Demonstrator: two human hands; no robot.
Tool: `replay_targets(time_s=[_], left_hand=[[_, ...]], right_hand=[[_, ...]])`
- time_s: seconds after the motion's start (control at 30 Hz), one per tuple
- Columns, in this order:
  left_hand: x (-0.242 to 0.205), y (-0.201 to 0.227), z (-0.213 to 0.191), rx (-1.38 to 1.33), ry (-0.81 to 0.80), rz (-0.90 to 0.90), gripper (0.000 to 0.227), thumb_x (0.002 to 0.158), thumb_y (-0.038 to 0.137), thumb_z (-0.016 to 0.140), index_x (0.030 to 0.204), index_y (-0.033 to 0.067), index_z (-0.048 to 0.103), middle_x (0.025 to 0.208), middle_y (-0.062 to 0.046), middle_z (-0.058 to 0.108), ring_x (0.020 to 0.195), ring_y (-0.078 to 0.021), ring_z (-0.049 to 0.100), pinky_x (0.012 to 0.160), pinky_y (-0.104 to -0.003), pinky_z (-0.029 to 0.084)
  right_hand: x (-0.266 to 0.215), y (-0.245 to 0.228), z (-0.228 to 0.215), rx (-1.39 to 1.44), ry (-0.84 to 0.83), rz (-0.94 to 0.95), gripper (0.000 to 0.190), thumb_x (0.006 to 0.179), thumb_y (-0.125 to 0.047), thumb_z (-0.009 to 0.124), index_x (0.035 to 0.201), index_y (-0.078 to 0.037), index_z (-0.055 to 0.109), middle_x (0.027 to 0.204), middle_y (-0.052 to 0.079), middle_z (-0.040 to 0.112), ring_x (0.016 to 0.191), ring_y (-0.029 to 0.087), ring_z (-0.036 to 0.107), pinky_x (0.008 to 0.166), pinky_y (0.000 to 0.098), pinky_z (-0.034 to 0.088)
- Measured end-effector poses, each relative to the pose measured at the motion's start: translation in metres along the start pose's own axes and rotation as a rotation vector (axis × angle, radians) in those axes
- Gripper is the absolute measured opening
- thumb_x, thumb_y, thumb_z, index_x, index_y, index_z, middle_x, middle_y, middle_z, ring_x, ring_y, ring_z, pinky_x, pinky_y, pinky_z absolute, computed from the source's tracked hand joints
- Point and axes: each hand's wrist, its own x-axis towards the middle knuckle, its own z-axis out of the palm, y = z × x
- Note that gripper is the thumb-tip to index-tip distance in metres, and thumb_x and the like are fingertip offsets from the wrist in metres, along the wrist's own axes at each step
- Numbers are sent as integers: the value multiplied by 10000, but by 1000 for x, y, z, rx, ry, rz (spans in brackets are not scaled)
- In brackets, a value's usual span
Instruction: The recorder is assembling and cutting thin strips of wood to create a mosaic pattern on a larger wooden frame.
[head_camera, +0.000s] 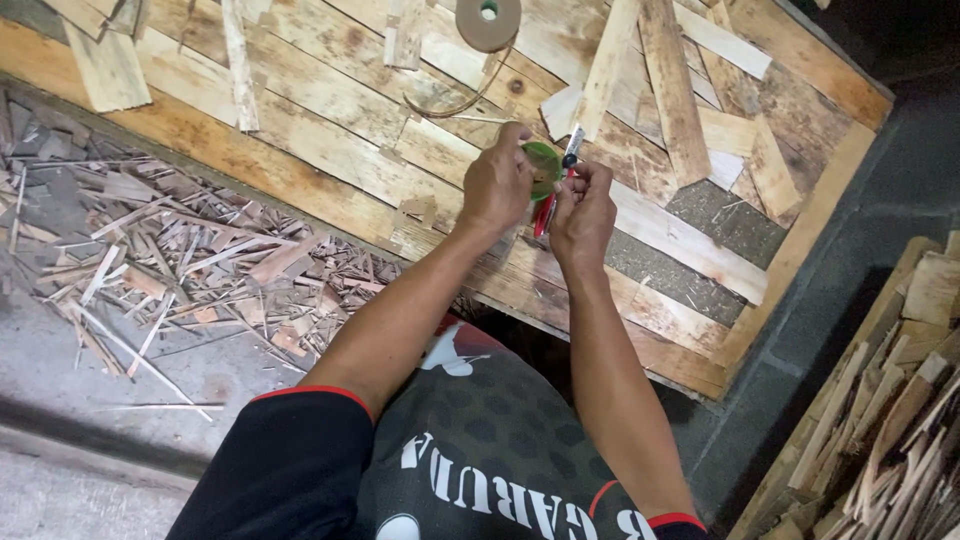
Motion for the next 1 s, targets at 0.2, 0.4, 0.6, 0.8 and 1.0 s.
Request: replay_targets(time_s=[0.2,0.4,0.6,0.8,1.0], left_hand=[[-1,-6,3,79,11,-33,432,961,34,662,1338,62,453,778,-65,687,632,-225,699,491,-372,559],[-8,-9,4,61,94,28,512,894,47,723,1327,68,451,810,-72,696,721,-251,714,619,-416,559],[-6,-11,8,18,103,44,518,883,0,701,1319,59,427,801,-97,693,731,-281,716,647,-434,553],[-4,-14,6,-18,118,40,477,878,-9,703,1271,54,441,788,-94,697,713,-267,729,628,-414,571],[-3,-19,13,-45,133,40,478,875,-44,689,1268,61,438,811,-73,710,734,-211,736,645,-372,586]], right_hand=[[-16,-3,3,-386,-37,-92,412,1024,-21,564,1398,-175,640,1222,171,620,1114,292,581,927,431,560],[-33,-3,18,-550,-52,-328,607,902,-32,609,1493,-162,567,1475,248,455,1284,424,494,1036,498,452],[-33,4,23,-598,-122,-266,690,885,-33,618,1553,-56,447,1502,252,428,1254,409,480,978,489,431],[-36,-7,17,-591,-59,-332,751,831,-5,612,1557,-130,467,1465,234,437,1209,392,496,963,470,440],[-37,17,20,-579,-90,-335,620,949,-4,609,1547,-19,442,1532,256,432,1191,377,509,947,460,442]])
